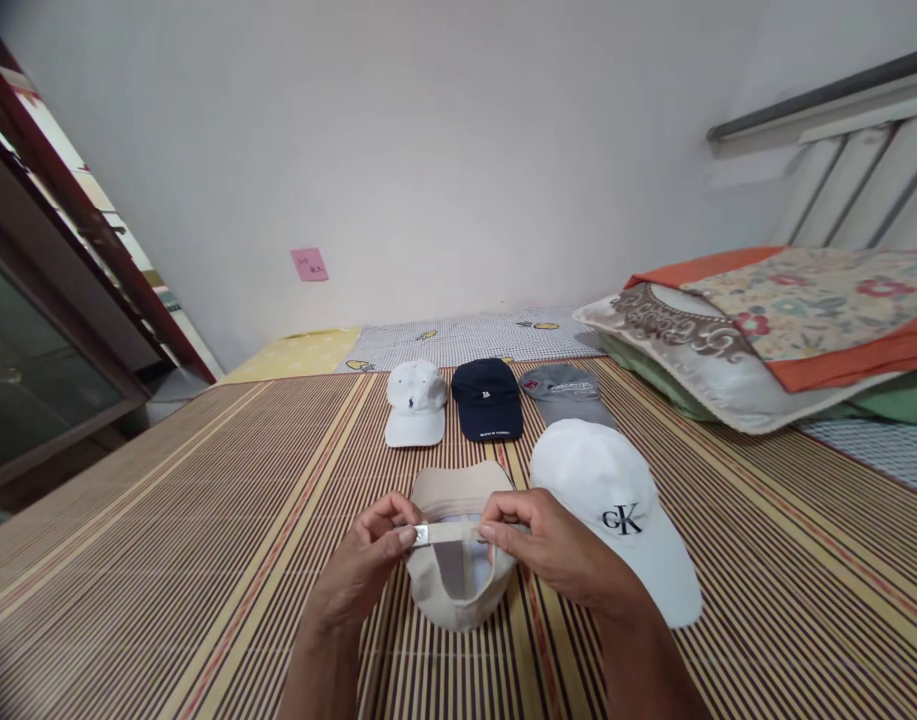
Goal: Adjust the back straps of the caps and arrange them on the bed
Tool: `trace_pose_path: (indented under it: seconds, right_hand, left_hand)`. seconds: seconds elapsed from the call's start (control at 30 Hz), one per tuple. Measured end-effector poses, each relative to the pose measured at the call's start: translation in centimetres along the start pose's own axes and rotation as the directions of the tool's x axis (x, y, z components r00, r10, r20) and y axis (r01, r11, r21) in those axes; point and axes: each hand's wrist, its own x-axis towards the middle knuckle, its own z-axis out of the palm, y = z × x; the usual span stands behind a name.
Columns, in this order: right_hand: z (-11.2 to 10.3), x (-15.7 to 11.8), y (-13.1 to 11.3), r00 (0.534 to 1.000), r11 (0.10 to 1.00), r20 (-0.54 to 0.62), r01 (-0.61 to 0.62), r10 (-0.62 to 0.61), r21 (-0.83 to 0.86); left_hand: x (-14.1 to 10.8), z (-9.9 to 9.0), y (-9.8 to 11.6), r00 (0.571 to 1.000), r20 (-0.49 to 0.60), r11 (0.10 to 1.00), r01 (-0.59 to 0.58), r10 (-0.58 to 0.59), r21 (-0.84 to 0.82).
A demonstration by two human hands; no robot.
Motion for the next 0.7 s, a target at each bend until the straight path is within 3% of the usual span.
trace_pose_path:
  seconds: [0.2,0.4,0.53,0.7]
  right_hand:
    - [-0.6,-0.1,0.3,0.997,1.000,-0.070,0.011,-0.011,-0.004]
    - [-1.4,-0.4,0.9,0.999,0.998,0.025,0.029,-0.027,-0.061]
    - [-1.3,-0.2,1.3,0.999,0.998,0.017,0.029,-0.028,-0.048]
    - [-1.3,-0.1,1.4,0.999,0.999,0.020,0.040,-0.040,-0.011]
  left_hand:
    - [0.0,-0.7,0.0,0.999,-0.034,0.999,-0.002,0.000,-0.043]
    - [0.0,-1.3,0.2,0.999,-0.021,0.998,0.047,-0.048,-0.048]
    - [-0.2,-1.7,0.3,0.998,0.021,0.989,0.049,-0.052,0.138]
    - [-0.6,-2.2,1.3,0.999,-0.002,0.898,-0.041,0.047,0.439]
